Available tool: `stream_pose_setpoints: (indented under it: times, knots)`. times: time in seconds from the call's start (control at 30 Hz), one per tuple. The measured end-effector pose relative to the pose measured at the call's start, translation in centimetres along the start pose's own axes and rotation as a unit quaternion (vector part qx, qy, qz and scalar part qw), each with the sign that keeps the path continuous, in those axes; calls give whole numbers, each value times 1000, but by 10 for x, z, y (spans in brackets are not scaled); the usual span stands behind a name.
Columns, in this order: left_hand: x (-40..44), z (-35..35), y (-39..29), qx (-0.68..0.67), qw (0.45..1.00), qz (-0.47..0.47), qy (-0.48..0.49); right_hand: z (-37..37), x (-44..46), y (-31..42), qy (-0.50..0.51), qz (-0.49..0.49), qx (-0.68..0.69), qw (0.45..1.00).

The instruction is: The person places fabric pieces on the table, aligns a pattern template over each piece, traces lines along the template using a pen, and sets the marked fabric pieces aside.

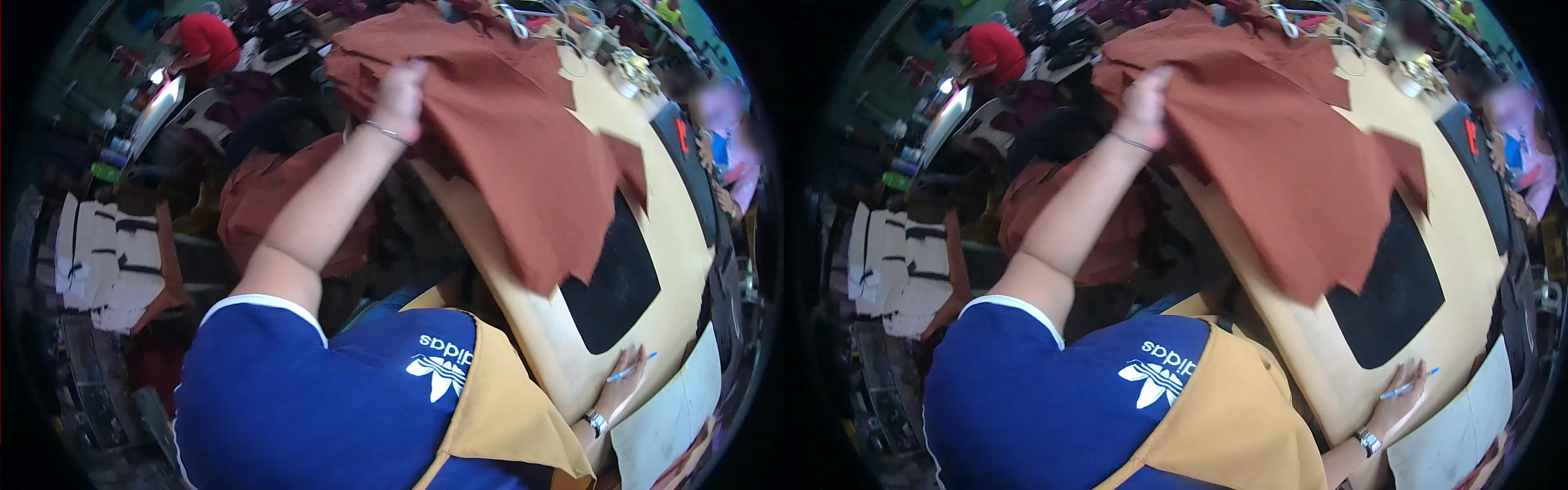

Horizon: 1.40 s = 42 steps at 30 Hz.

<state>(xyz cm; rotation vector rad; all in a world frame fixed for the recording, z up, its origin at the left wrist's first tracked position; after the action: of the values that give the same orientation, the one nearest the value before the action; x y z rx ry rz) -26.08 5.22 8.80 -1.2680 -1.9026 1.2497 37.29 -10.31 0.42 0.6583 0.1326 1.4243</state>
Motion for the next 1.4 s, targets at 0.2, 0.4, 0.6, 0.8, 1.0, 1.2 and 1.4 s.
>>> stream_pose_setpoints:
  times: [0.2, 0.4, 0.6, 0.8, 1.0, 1.2, 1.4]
  knots:
    - [-68, 242, -120, -41, 959, 10, -281, 5, 1, 10, 8, 19, -39, 999]
    - [-158, 470, -111, 0, 898, 64, -435, 2, 0, 5, 9, 38, -36, 999]
    - [-179, 565, -97, 524, 540, 187, -632, 4, -1, 8, 10, 39, -41, 998]
    - [-54, 359, -51, 681, 622, -114, -369, 2, -2, 5, -19, 58, -43, 997]
    - [19, 111, -31, 703, 649, -261, -125, 6, -1, 12, -37, 41, -22, 998]
    - [58, 14, -24, 829, 508, -216, 88, 5, -3, 7, -50, 55, -37, 997]
    - [72, 4, -30, 860, 477, -143, 114, 4, -2, 2, -55, 48, -13, 997]
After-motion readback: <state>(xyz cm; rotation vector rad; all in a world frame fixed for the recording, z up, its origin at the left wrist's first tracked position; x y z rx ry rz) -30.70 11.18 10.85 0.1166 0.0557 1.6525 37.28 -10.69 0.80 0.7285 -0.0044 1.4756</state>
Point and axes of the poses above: each hand's wrist, its own x-axis towards the middle knuckle, its own z-axis out of the back of the hand, y = z × x, the point moved 4 cm from there along x, towards the middle knuckle, and after that the axes turned 10 degrees about z, right-handed, at the moved point
